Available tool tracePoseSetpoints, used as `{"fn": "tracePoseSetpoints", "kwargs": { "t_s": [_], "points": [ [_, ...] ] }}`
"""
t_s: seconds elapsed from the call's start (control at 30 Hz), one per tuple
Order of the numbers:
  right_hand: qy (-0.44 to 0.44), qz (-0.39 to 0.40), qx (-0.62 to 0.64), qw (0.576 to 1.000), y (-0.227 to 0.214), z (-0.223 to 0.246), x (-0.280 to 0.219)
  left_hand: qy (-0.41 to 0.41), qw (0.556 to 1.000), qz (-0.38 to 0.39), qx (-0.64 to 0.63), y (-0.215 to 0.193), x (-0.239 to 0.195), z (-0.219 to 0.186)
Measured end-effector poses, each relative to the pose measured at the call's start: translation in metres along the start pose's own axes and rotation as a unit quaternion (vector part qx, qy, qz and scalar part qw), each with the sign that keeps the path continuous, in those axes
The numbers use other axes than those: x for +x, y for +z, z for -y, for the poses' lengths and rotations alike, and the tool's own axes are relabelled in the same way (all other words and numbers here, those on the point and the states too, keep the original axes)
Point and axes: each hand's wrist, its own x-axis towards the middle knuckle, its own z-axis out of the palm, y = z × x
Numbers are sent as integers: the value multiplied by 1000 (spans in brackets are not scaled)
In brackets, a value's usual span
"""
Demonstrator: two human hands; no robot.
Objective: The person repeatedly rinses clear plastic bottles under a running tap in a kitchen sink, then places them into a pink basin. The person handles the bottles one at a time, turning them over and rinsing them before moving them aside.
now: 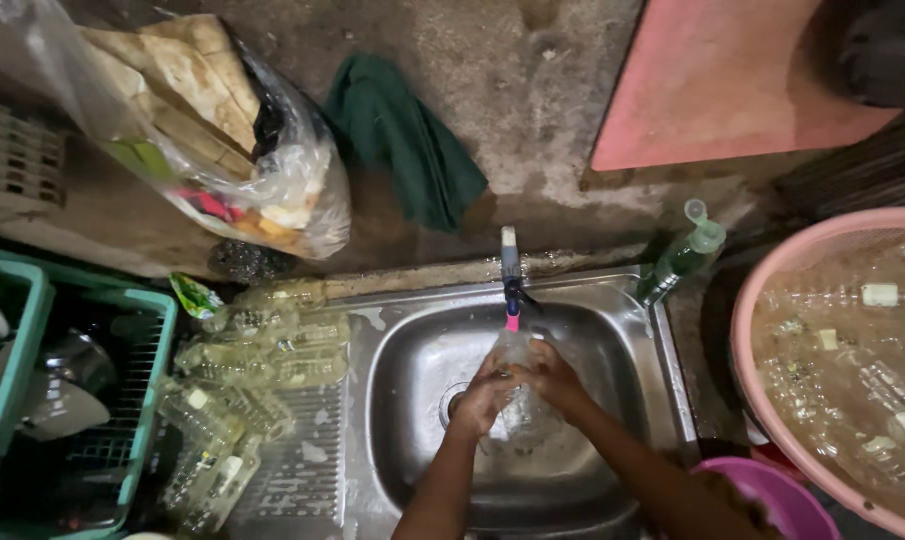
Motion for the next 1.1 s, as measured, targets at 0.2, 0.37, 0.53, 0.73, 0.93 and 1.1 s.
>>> {"fn": "tracePoseSetpoints", "kwargs": {
  "t_s": [0.2,0.37,0.53,0.73,0.93,1.1],
  "points": [
    [-72,-3,19,997,1,-42,37,63,994,-6,87,29,-22,-27],
    [-103,12,36,994,-8,-48,41,55,993,-37,102,39,-18,-31],
    [-10,7,21,1000,-10,-20,21,61,994,-21,90,41,-21,-31],
    [-192,-136,-98,967,-6,26,7,51,995,-33,80,49,-27,-39],
    [-312,-172,-52,933,-5,85,8,28,996,-40,80,57,-32,-47],
    [-290,-190,-105,932,-6,116,-3,54,994,-35,87,52,-32,-45]
  ]
}}
